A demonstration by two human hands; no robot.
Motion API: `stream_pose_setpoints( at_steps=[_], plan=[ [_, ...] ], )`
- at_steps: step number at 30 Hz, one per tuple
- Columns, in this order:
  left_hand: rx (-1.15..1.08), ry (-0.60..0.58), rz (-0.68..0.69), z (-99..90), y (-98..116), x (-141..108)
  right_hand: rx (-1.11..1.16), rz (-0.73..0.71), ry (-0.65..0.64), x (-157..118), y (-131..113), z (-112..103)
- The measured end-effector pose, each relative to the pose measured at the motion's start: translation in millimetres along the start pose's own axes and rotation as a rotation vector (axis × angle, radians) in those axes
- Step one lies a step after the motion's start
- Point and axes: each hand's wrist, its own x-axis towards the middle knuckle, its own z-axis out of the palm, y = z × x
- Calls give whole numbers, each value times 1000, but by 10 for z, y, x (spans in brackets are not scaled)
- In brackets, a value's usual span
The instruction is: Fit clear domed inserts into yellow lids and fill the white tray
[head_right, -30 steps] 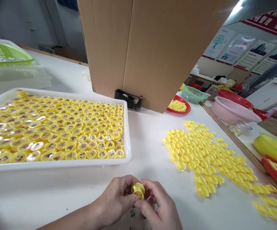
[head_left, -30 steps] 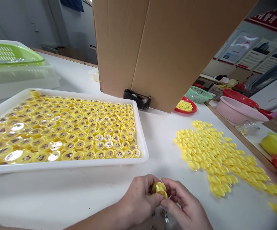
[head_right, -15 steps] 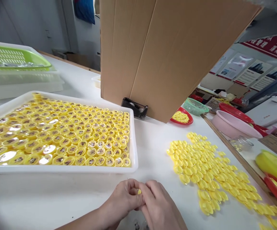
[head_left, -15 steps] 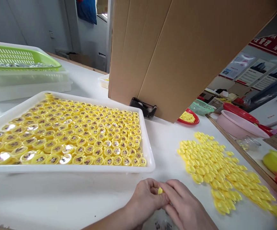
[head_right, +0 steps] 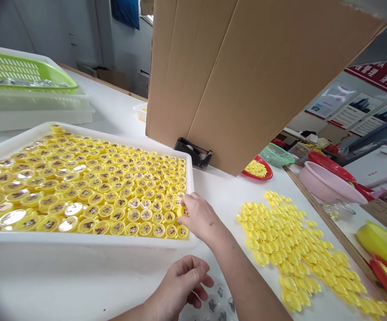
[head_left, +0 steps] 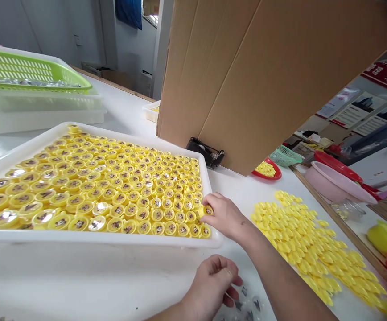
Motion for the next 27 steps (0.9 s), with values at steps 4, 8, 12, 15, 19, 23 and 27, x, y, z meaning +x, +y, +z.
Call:
stream_pose_setpoints(
  at_steps=[4, 8, 12, 15, 19, 23, 27],
  plan=[
    [40, -29, -22, 10, 30, 24, -47, -18, -87, 148, -11, 78],
    [53, -55, -40, 4, -4, 53, -81, -46, -138, 149, -12, 89],
    [79, -59, -60, -1, -48, 63, -124, -53, -138, 122, 10, 99],
    [92, -61, -63, -1, -52, 58, -159, -55, -125, 102, 19, 100],
    [105, -54, -43, -5, -41, 44, -180, -62, -121, 76, 12, 92],
    [124, -42, -34, -16, -51, 38, -179, -66, -108, 44, 12, 86],
    [152, -47, -40, -23, -56, 43, -154, -81, -94, 10, 36, 99]
  ],
)
